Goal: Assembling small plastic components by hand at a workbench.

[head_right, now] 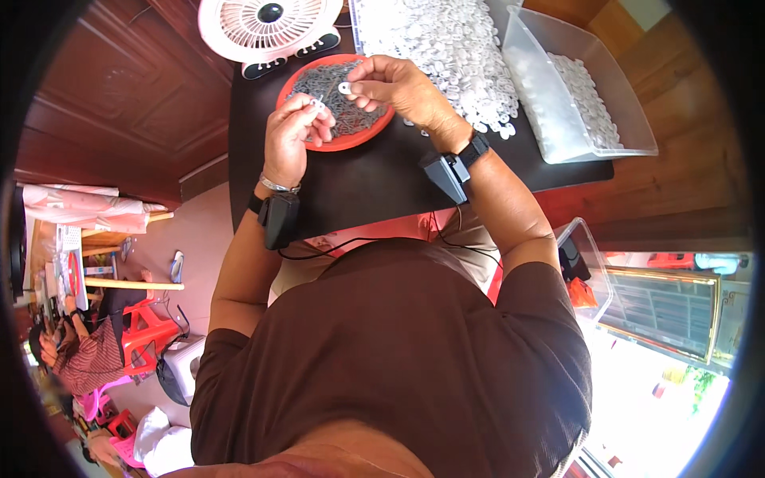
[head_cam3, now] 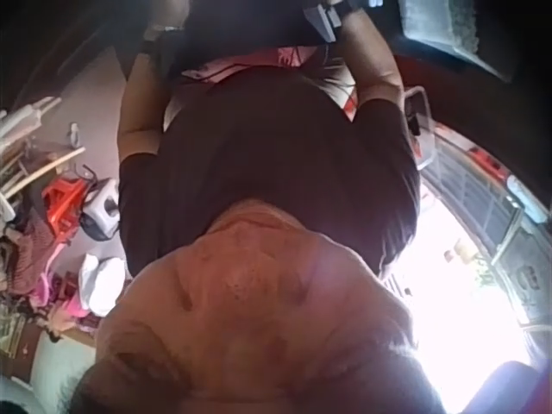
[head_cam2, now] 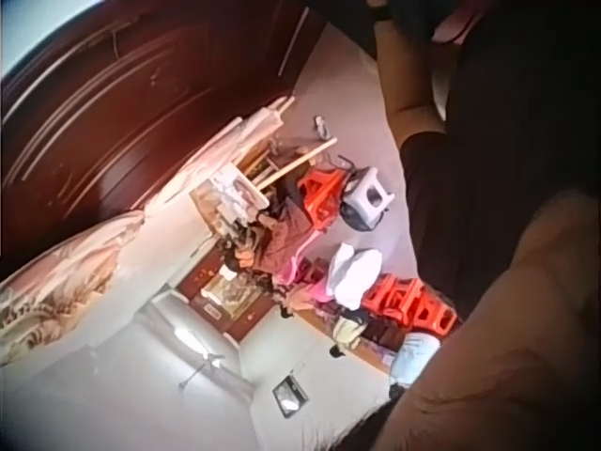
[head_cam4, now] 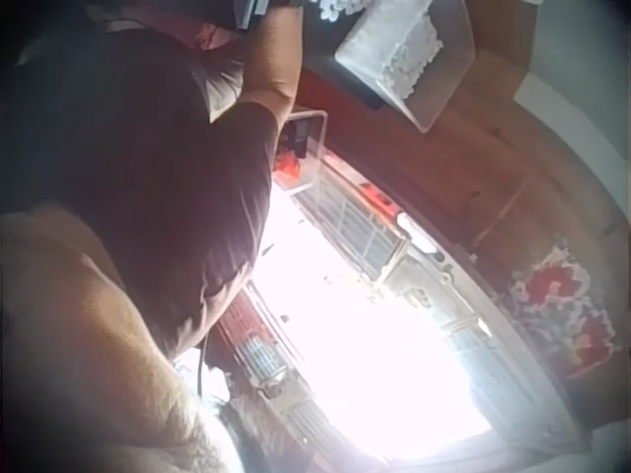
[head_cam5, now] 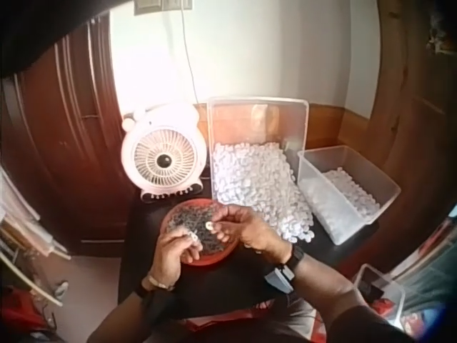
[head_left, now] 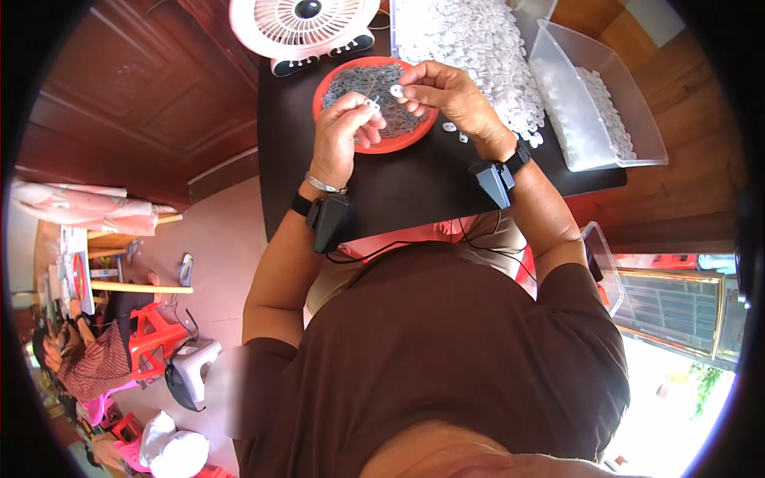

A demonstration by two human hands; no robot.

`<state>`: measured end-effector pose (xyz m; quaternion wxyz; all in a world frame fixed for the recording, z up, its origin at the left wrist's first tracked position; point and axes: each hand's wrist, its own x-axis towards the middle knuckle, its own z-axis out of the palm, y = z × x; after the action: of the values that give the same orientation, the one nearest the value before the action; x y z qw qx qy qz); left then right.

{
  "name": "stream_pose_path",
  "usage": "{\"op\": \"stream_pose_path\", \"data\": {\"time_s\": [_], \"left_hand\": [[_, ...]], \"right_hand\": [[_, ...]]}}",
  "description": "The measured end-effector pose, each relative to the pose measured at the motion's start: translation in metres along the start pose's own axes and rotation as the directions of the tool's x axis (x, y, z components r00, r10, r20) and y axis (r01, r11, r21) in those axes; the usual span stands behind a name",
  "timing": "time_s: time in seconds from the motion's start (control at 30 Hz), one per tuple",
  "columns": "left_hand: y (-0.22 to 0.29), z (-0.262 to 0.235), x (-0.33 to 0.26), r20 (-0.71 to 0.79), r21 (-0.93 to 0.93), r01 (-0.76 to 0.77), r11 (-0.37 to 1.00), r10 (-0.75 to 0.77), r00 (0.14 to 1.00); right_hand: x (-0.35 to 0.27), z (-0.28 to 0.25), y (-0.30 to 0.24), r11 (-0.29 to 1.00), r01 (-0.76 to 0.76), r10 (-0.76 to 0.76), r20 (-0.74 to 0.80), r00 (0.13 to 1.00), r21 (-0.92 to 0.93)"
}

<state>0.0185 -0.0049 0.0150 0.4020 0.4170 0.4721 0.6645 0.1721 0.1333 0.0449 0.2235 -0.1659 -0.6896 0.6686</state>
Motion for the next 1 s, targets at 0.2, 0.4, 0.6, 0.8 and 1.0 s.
{"op": "stream_pose_path", "data": {"time_s": [0.2,0.4,0.6,0.8,1.0], "left_hand": [[0.0,-0.002,0.003,-0.035,-0.117,-0.021,0.993,0.017,0.999],[-0.004,-0.004,0.003,-0.034,-0.116,-0.006,0.993,0.002,0.999],[-0.003,-0.003,0.001,0.0,-0.098,0.036,0.995,-0.036,0.999],[-0.002,0.002,0.001,-0.016,-0.11,0.032,0.993,-0.034,0.999],[-0.004,-0.003,0.002,0.061,-0.117,0.075,0.99,-0.068,0.996]], "right_hand": [[0.01,0.02,0.024,0.993,0.069,-0.077,0.079,0.994,0.1],[0.007,0.022,0.026,0.99,0.119,-0.125,0.073,0.99,0.077],[0.006,0.02,0.029,0.995,0.061,-0.067,0.078,0.995,0.073],[0.006,0.022,0.035,0.998,0.008,-0.015,0.11,0.994,0.058],[0.009,0.02,0.037,1.0,0.003,-0.004,0.126,0.992,0.01]]}}
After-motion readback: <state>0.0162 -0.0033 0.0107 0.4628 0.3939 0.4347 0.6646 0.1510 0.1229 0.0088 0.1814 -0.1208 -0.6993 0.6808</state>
